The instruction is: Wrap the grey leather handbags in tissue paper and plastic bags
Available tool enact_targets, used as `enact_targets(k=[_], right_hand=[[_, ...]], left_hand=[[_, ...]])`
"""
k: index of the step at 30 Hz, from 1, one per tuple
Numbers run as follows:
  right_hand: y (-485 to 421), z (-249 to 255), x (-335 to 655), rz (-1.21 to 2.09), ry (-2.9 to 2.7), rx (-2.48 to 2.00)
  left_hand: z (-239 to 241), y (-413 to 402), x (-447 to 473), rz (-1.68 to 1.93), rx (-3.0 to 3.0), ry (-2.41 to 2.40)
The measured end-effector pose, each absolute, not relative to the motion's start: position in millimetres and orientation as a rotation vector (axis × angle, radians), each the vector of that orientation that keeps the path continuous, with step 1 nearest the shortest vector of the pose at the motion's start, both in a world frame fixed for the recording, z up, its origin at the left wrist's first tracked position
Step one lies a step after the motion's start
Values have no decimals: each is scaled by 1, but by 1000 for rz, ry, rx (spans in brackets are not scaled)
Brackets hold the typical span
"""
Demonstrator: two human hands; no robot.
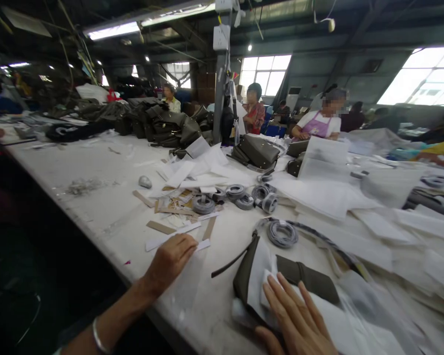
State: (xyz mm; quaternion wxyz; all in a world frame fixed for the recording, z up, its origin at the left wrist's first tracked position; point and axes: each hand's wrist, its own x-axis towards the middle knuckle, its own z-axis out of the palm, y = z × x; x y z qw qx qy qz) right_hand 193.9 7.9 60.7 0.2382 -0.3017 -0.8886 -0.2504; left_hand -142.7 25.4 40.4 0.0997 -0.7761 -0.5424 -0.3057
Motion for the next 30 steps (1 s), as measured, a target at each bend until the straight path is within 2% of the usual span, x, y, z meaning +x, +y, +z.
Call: enact_targets(k=[5,17,22,30], right_hand=[[17,37,190,-735,-2437,-778],[13,34,188,-735,-2449,-843],[11,40,184,-760,-2420,-840],[8,39,183,-747,-2395,-860]], left_hand=[[38,93,-165,-642,-2309,-1631],[49,219,-101,-100,-2503,-1612],[54,228,-100,-124,-2514,-1804],[83,210,-152,-374,-2631,-2089]])
